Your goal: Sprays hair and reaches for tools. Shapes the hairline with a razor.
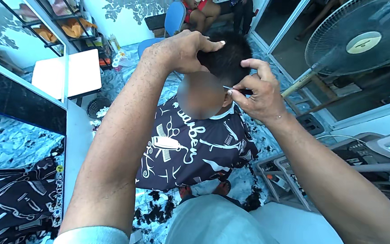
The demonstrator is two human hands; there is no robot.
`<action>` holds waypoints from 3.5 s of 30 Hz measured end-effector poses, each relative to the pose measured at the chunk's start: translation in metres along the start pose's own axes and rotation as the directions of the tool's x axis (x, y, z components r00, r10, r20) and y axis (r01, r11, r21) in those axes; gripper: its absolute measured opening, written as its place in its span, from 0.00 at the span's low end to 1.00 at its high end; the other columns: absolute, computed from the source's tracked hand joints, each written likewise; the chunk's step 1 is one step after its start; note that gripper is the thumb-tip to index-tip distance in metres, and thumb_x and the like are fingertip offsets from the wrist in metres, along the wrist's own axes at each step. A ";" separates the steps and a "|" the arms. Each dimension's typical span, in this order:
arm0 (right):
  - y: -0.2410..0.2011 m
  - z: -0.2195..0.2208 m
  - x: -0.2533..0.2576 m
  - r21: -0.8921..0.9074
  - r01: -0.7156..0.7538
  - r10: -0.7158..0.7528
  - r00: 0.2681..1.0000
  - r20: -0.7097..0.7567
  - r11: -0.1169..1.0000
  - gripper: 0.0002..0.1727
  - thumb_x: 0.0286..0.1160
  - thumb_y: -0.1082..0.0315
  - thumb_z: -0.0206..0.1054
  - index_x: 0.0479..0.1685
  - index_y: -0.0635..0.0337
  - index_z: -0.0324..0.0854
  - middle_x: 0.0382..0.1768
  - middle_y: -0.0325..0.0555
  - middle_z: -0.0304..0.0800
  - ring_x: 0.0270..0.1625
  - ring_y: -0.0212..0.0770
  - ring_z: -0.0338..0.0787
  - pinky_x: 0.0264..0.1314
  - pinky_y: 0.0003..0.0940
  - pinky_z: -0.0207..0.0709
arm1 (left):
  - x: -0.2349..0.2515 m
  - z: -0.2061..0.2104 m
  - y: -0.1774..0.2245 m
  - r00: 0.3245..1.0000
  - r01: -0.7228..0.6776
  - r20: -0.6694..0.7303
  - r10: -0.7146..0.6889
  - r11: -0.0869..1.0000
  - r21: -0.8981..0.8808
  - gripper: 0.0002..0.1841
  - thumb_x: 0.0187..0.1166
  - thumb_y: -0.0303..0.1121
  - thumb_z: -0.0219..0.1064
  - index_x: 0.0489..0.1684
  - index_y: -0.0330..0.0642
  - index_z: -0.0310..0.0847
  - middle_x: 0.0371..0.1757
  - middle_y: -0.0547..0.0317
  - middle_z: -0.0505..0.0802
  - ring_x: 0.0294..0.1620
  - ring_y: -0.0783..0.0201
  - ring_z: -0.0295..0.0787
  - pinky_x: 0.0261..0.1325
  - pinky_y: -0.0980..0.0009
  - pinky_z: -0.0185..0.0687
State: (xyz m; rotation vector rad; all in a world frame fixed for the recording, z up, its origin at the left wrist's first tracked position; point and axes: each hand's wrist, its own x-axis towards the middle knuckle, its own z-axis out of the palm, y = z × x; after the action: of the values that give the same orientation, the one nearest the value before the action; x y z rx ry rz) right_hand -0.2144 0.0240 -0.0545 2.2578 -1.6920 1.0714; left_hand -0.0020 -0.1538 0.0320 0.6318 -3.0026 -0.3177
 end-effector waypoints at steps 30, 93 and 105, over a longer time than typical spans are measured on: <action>-0.001 0.015 -0.018 0.036 -0.049 0.052 0.994 -0.094 0.998 0.12 0.76 0.60 0.74 0.33 0.61 0.90 0.68 0.61 0.79 0.47 0.38 0.87 0.52 0.28 0.83 | 0.001 0.001 0.004 1.000 0.031 -0.007 -0.031 0.999 -0.015 0.43 0.68 0.58 0.74 0.91 0.70 0.64 0.89 0.59 0.73 0.87 0.53 0.69 0.85 0.44 0.64; 0.007 0.010 -0.005 -0.004 -0.013 0.013 0.999 -0.038 1.000 0.12 0.76 0.61 0.73 0.33 0.61 0.88 0.67 0.63 0.79 0.45 0.40 0.87 0.50 0.31 0.83 | 0.005 -0.002 0.002 0.999 0.045 0.003 -0.044 0.999 -0.018 0.42 0.69 0.58 0.73 0.91 0.69 0.64 0.89 0.61 0.73 0.88 0.55 0.68 0.86 0.45 0.63; 0.009 0.009 -0.006 -0.047 0.019 -0.018 1.000 0.019 0.999 0.14 0.79 0.59 0.71 0.34 0.62 0.87 0.69 0.65 0.76 0.43 0.44 0.88 0.47 0.36 0.85 | 0.006 -0.002 0.001 0.998 0.052 0.018 -0.052 0.999 -0.006 0.43 0.69 0.59 0.73 0.91 0.70 0.64 0.90 0.62 0.72 0.88 0.55 0.68 0.86 0.45 0.63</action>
State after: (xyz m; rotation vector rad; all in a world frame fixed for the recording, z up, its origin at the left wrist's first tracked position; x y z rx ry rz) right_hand -0.2191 0.0216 -0.0674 2.2573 -1.6813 0.9981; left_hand -0.0081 -0.1559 0.0347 0.7116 -3.0045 -0.3376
